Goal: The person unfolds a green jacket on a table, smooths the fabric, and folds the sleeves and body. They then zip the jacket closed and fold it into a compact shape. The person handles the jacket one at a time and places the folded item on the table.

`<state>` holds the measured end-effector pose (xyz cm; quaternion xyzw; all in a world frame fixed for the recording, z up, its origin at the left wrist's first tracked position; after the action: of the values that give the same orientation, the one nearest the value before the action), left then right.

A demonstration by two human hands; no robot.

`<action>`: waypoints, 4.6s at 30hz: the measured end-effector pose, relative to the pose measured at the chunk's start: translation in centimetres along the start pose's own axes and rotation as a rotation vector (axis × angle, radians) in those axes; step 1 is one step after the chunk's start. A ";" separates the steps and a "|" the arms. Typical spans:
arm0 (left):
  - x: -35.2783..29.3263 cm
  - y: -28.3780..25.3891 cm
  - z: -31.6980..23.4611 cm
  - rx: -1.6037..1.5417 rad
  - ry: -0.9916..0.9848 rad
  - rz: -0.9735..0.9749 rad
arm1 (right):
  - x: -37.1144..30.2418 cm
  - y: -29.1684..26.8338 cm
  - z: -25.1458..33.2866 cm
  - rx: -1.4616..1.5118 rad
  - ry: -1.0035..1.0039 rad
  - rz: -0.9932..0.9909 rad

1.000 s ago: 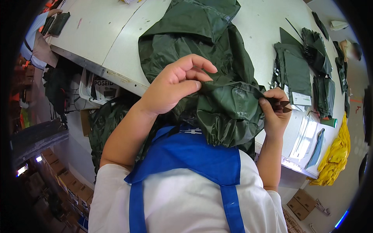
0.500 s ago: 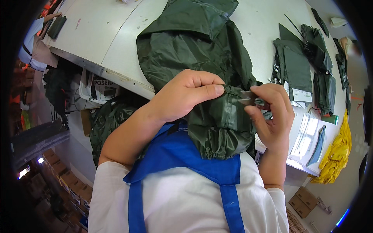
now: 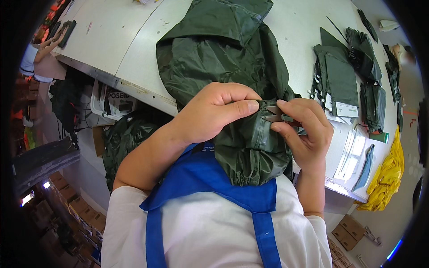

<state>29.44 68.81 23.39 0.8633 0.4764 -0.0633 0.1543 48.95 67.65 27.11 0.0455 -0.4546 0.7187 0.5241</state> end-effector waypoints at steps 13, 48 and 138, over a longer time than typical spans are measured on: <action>0.3 0.6 0.1 0.046 0.089 0.014 | 0.0 -0.1 0.3 -0.083 -0.010 -0.031; 8.7 -17.4 15.2 0.568 -0.144 -0.799 | -8.0 -13.1 -21.8 -0.266 0.673 -0.828; 26.5 -12.6 1.6 0.245 0.073 -0.494 | 6.8 -7.3 -15.0 -0.663 -0.378 0.286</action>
<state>33.16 95.81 12.50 0.7349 0.6665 -0.1249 0.0115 57.88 83.31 26.43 -0.0584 -0.7516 0.5780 0.3122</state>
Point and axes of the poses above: each hand's wrist, its own x-axis towards the middle knuckle, its own y-axis out of the palm, z = x × y, the point moved 2 cm from there along x, towards the middle knuckle, and after that the axes turned 10 degrees about -y, right-handed, at the moved point
